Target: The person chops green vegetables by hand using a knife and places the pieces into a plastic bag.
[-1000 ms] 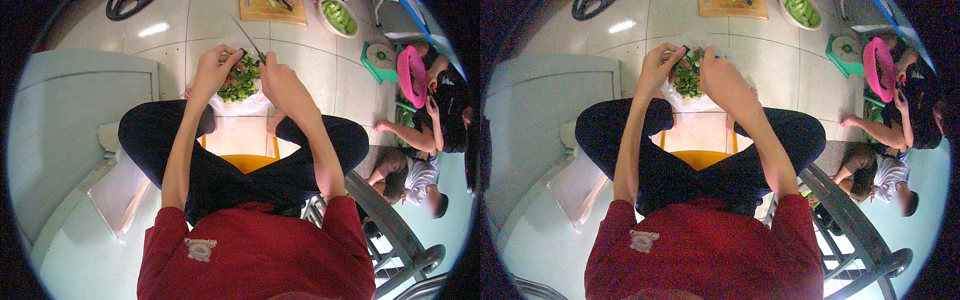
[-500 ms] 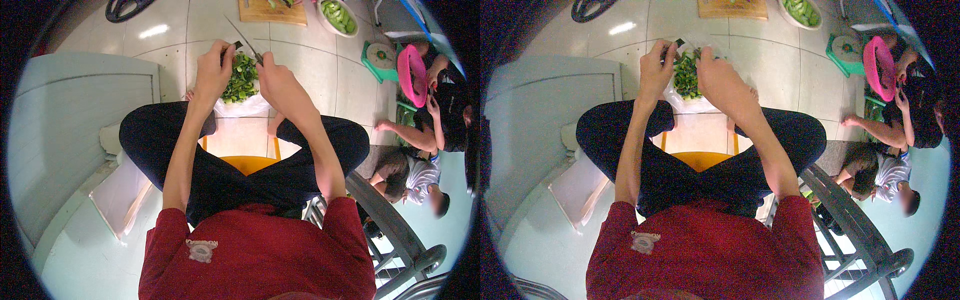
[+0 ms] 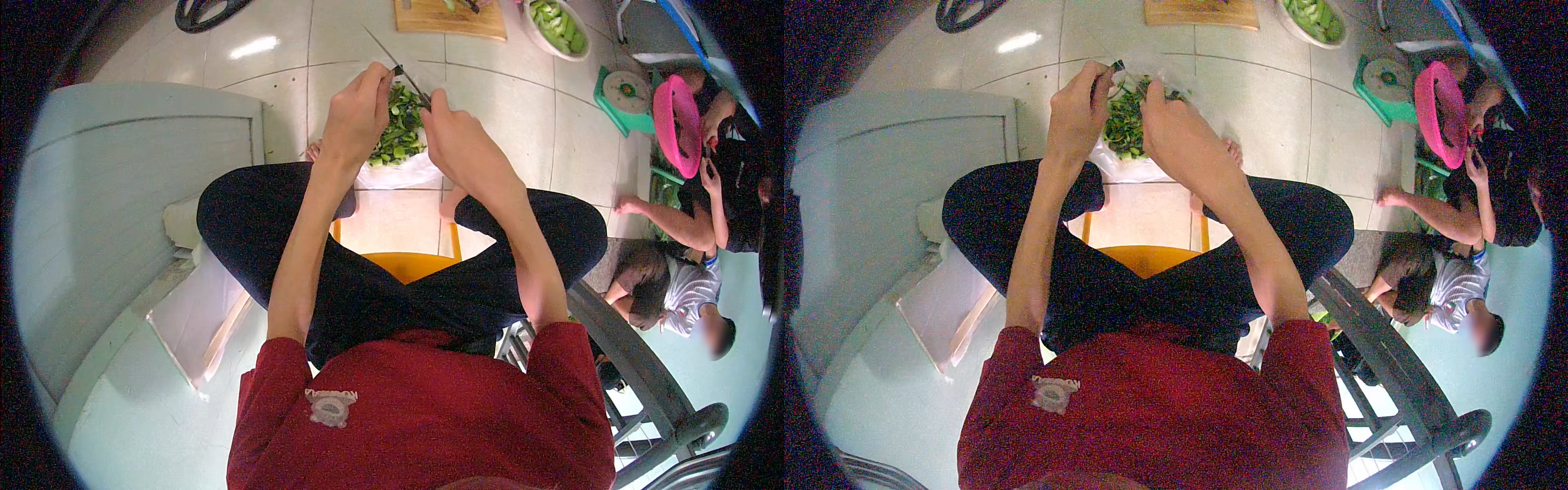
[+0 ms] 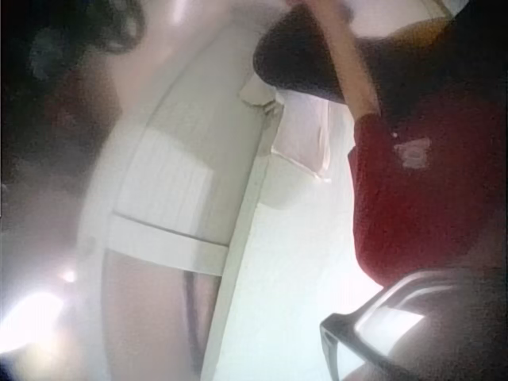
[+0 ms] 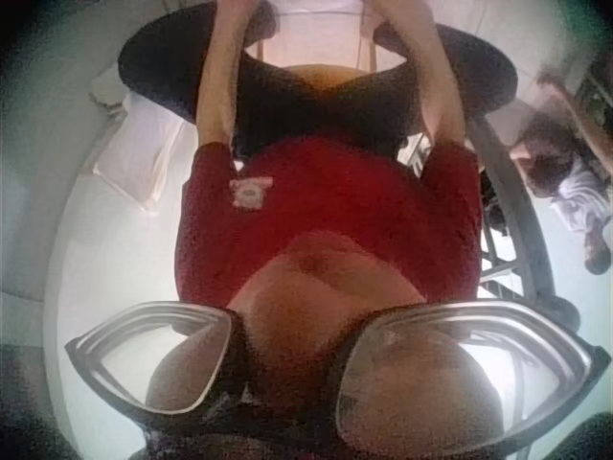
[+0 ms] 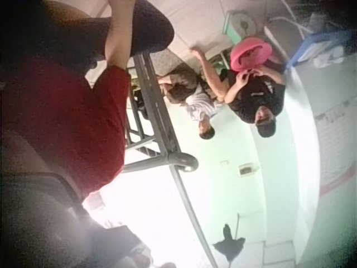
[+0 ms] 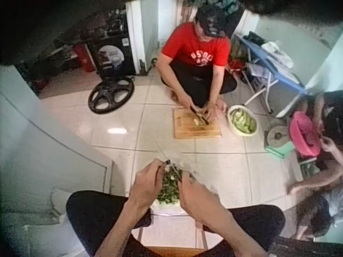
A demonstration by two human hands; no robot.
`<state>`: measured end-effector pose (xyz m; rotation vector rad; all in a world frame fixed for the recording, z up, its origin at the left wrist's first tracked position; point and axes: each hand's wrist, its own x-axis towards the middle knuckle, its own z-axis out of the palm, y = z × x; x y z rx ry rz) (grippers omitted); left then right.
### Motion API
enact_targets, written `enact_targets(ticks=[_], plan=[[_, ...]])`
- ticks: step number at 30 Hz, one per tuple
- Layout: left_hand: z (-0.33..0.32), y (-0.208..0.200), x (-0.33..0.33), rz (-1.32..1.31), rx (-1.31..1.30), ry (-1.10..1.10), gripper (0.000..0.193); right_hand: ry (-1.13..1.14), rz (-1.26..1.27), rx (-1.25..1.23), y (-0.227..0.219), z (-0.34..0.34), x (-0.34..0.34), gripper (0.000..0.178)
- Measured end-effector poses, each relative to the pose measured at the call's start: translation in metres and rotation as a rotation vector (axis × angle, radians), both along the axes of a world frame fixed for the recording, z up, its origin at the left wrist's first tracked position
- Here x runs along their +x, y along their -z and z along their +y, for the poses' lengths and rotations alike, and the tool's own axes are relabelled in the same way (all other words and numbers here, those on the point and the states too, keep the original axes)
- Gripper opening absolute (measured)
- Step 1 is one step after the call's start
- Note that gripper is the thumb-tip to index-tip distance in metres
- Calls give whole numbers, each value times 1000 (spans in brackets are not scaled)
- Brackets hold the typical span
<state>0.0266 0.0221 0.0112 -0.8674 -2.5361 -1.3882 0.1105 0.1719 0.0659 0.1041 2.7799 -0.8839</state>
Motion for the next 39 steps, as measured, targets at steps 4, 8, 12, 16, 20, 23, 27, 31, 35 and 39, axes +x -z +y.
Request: enact_targets(ticks=[4,8,12,16,20,23,27,31,35,39], plan=[[-5,0,-3,140,-76,-85,9,-62,-46,63,3,4,7,24],[-8,-7,-8,116,-212,-192,11,42,-183,-9,2,11,4,24],[-7,-6,-8,113,-63,-185,8,88,-9,-82,-8,14,-4,25],[-5,-5,-3,99,-88,-152,7,157,-45,-355,-15,3,-10,28],[-5,-5,-2,162,-81,-11,11,139,-20,-396,-8,-1,-11,31],[-3,-4,-1,135,-44,18,12,157,-44,-418,1,1,-11,30],[-2,-8,-1,82,-9,11,12,109,64,-161,4,3,-12,31],[-3,-4,-1,86,4,7,12,96,74,-50,1,-2,-12,33],[-3,-3,-2,105,-10,2,11,101,61,-61,0,-2,-12,33],[-4,-2,-4,131,-16,-6,11,40,68,67,-7,-3,-11,33]])
